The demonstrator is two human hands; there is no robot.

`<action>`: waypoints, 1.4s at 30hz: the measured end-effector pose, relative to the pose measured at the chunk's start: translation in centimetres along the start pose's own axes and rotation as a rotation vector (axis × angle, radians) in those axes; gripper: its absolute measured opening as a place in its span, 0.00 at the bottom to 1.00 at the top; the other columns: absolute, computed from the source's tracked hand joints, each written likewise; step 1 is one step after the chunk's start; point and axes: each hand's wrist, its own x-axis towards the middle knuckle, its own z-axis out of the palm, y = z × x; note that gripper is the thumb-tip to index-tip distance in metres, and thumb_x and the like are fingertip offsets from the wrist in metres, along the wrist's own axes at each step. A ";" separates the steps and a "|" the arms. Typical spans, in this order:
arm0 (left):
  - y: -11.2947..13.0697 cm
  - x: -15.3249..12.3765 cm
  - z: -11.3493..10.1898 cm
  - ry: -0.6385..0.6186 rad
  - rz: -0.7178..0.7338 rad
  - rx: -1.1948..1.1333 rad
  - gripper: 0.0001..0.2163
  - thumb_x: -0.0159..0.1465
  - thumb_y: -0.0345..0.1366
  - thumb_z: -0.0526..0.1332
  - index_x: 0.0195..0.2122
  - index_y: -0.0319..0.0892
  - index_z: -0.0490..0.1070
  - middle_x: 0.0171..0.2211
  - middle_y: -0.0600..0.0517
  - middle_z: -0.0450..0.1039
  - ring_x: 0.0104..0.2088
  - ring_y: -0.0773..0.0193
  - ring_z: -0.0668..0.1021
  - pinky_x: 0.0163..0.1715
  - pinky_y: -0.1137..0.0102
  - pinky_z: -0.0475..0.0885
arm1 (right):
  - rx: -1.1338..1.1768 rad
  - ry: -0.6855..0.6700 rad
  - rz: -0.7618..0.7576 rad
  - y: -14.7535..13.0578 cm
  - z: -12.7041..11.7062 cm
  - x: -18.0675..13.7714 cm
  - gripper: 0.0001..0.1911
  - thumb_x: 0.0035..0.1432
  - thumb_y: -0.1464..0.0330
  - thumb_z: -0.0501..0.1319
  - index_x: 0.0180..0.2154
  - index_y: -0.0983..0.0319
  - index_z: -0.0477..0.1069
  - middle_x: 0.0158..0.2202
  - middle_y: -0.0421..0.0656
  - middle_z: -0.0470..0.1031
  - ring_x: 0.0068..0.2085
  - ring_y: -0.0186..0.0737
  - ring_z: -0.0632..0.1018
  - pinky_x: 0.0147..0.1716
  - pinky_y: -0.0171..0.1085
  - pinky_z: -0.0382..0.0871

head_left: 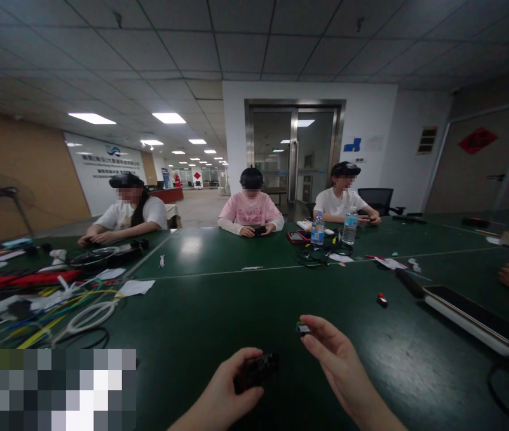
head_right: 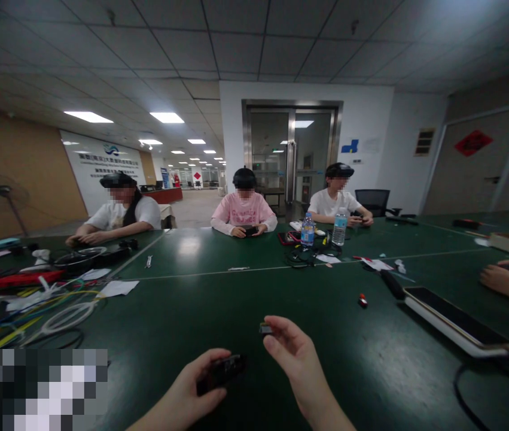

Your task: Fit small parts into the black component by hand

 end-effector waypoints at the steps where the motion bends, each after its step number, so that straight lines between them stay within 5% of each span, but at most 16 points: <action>1: 0.1 0.0 0.0 -0.014 0.004 0.006 0.22 0.52 0.27 0.61 0.49 0.43 0.65 0.45 0.50 0.73 0.44 0.57 0.75 0.45 0.66 0.68 | -0.011 -0.019 0.011 0.0 0.0 -0.1 0.22 0.42 0.56 0.71 0.40 0.57 0.76 0.38 0.45 0.79 0.43 0.48 0.76 0.44 0.46 0.70; 12: 0.4 0.1 0.1 -0.029 0.045 -0.004 0.21 0.52 0.26 0.61 0.49 0.42 0.65 0.43 0.50 0.73 0.42 0.58 0.75 0.42 0.66 0.69 | -0.214 -0.162 0.017 -0.2 1.3 -0.6 0.19 0.42 0.56 0.69 0.36 0.58 0.77 0.36 0.46 0.79 0.38 0.47 0.77 0.41 0.46 0.71; 18: 0.5 0.0 0.0 -0.013 0.021 0.043 0.21 0.53 0.28 0.62 0.49 0.42 0.65 0.42 0.50 0.73 0.40 0.59 0.75 0.40 0.67 0.70 | -0.362 -0.291 -0.075 0.4 1.7 -0.7 0.12 0.48 0.62 0.67 0.36 0.58 0.77 0.43 0.46 0.75 0.47 0.51 0.74 0.49 0.48 0.64; 27: 0.1 0.2 0.1 -0.025 0.089 0.008 0.20 0.53 0.27 0.62 0.48 0.42 0.66 0.43 0.49 0.72 0.42 0.58 0.75 0.42 0.67 0.70 | -0.557 -0.400 0.027 1.5 2.5 -1.1 0.11 0.46 0.73 0.65 0.35 0.56 0.77 0.50 0.44 0.70 0.53 0.49 0.70 0.55 0.49 0.58; 42: -0.4 0.4 0.3 -0.049 0.065 0.025 0.20 0.53 0.28 0.62 0.48 0.41 0.67 0.39 0.51 0.73 0.37 0.61 0.75 0.37 0.69 0.69 | -0.601 -0.445 -0.057 1.8 2.2 -1.1 0.11 0.50 0.74 0.61 0.37 0.57 0.74 0.47 0.43 0.72 0.51 0.45 0.71 0.53 0.43 0.62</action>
